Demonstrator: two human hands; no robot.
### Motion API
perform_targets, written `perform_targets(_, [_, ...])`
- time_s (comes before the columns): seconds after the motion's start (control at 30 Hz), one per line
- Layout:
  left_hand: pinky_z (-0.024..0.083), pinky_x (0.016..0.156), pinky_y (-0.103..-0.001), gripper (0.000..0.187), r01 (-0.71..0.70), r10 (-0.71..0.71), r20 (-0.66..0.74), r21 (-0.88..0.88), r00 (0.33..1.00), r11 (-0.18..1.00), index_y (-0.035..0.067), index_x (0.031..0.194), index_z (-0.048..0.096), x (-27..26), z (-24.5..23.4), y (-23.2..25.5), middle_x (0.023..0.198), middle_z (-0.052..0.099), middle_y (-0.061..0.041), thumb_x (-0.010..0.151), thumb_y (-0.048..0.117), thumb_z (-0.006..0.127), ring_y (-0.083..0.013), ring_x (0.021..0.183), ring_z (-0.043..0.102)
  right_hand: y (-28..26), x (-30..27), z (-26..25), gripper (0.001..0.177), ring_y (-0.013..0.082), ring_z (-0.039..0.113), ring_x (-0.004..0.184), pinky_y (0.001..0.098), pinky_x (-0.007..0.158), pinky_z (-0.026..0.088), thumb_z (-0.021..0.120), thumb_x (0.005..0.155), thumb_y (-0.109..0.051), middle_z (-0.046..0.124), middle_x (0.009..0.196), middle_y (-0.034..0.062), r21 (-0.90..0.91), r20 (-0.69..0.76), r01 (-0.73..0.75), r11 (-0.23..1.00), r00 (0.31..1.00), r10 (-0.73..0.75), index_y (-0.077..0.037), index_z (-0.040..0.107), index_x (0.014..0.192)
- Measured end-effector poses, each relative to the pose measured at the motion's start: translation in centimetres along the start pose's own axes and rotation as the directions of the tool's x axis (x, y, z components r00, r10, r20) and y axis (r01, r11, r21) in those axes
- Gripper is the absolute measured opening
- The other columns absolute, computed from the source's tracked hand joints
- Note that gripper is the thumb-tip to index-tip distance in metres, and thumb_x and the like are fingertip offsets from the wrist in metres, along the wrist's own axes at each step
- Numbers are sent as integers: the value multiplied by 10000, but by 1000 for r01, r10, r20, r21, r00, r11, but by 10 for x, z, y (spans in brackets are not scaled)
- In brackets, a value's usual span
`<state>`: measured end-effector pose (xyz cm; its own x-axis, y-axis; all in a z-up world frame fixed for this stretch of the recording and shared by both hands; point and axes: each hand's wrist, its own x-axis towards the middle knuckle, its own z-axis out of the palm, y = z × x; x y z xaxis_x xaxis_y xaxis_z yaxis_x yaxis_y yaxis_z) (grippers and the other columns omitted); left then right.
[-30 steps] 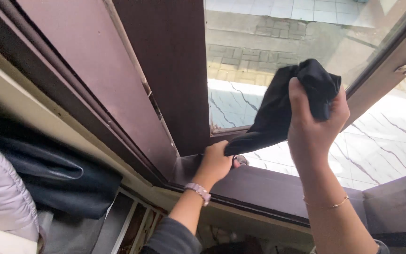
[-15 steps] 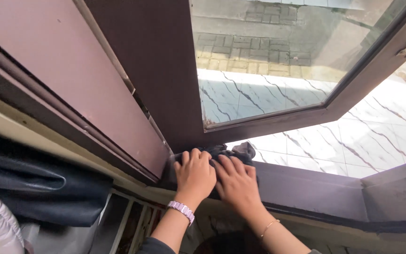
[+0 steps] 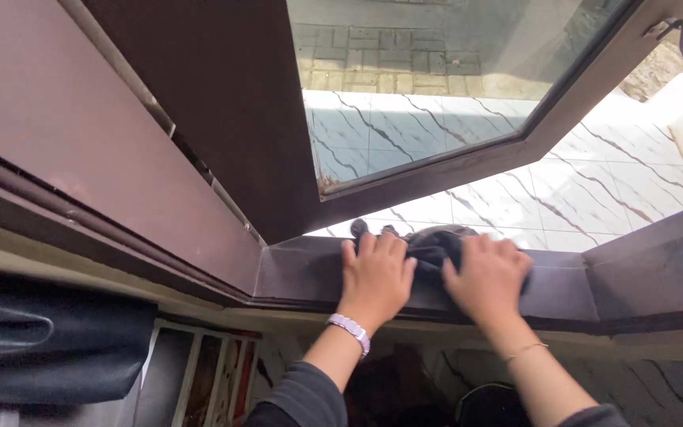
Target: The person wipes the brown window frame with a dark cloth, moving along the bottom sill, vertical sides, and top edge. The person repeatedly wipes the same sections of the frame throughout the clip.
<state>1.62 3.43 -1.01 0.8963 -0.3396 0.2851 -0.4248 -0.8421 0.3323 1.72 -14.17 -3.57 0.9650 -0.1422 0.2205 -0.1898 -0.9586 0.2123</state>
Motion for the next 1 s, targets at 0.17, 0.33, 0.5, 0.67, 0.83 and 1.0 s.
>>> perform_targets(0.17, [354, 834, -471, 192, 243, -218, -112, 324, 969, 914, 190, 998, 535, -39, -19, -82, 945, 504, 19, 826, 215, 452, -197, 965, 465, -130, -24, -31, 285, 310, 487, 877, 449, 749, 323, 585, 604, -366, 504, 823, 74, 321, -300, 373, 870, 912, -280, -142, 530, 771])
perform_targets(0.33, [343, 893, -483, 274, 224, -224, -26, 248, 974, 942, 173, 1095, 521, -43, -17, -68, 1034, 507, -11, 847, 218, 415, -213, 1055, 456, -101, -30, -44, 424, 356, 443, 1073, 480, 862, 303, 592, 657, -432, 492, 1110, 129, 358, -244, 296, 886, 945, -217, -141, 568, 965])
perform_targets(0.5, [257, 950, -592, 495, 72, -72, -2, 71, 997, 995, 122, 1231, 453, -23, -6, -6, 1222, 433, -147, 818, 386, 516, -361, 1228, 347, 13, -23, -23, 711, 484, 402, 1197, 576, 937, 289, 677, 632, -524, 462, 1286, 261, 188, -264, -2, 982, 963, 53, -76, 588, 1177])
perform_targets(0.67, [237, 985, -620, 431, 30, -30, 177, -3, 984, 1000, 141, 1226, 455, -7, 0, 15, 1253, 444, -175, 881, 395, 407, -359, 1277, 336, 62, -23, -11, 994, 469, 253, 1313, 532, 1039, 241, 530, 702, -702, 321, 1353, 360, 423, 65, -260, 868, 964, 258, 19, 334, 1358])
perform_targets(0.83, [223, 999, -615, 361, 52, -50, 147, -14, 988, 999, 142, 1175, 464, -22, -6, -1, 1219, 465, -140, 891, 363, 424, -333, 1271, 349, 1, -29, -3, 774, 449, 416, 1209, 504, 1020, 294, 642, 693, -532, 498, 1197, 290, 255, -204, 27, 967, 979, 27, 35, 530, 1208])
perform_targets(1.0, [286, 1028, -484, 391, 130, -132, -2, -140, 991, 982, 99, 1107, 521, -30, 10, -64, 1165, 541, -80, 729, 103, 421, -252, 1183, 476, -109, -34, -19, 646, 426, 364, 1260, 504, 1055, 226, 605, 620, -434, 442, 1284, 281, 315, -204, 379, 870, 922, -328, -11, 578, 1108])
